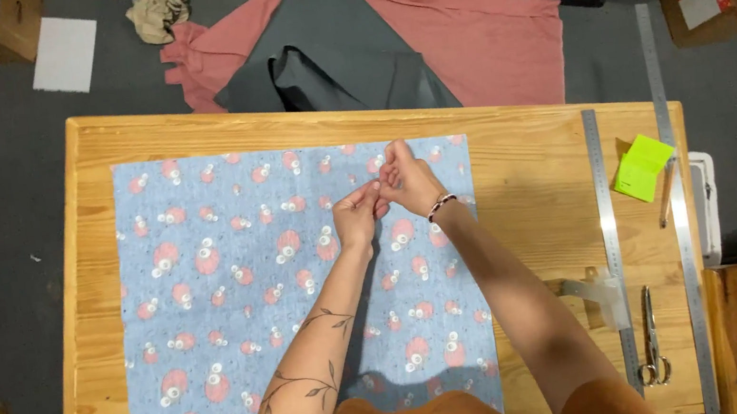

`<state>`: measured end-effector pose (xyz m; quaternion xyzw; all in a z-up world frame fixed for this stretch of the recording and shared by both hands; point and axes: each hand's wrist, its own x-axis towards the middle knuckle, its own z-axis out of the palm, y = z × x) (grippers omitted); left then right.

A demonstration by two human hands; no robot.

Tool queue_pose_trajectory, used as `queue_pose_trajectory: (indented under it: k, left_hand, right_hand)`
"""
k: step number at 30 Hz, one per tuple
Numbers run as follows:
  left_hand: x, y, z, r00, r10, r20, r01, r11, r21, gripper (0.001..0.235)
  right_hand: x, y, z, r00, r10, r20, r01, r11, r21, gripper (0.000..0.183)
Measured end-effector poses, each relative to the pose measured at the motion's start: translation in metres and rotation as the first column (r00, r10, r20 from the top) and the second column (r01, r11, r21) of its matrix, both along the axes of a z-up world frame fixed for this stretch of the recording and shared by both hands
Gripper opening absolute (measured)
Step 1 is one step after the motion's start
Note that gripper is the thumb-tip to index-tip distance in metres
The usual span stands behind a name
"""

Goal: The person uses scissors to cut a piece of dark gray fabric on a wooden table, following the edge of a patterned blue fabric as a template. After cutting, the person places the scissors down and smooths the patterned fabric with their hands.

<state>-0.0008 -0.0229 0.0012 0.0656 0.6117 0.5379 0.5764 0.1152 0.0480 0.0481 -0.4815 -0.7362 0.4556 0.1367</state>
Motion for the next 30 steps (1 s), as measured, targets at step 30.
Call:
queue_pose_trajectory:
  k: [30]
  left_hand:
    - [-0.174,-0.004,-0.026,0.964,0.245,-0.098,-0.248,0.969,-0.014,0.023]
  right_hand:
    - [-0.147,0.066,-0.029,0.871,0.219,0.439,-0.28,0.957,0.079,0.034]
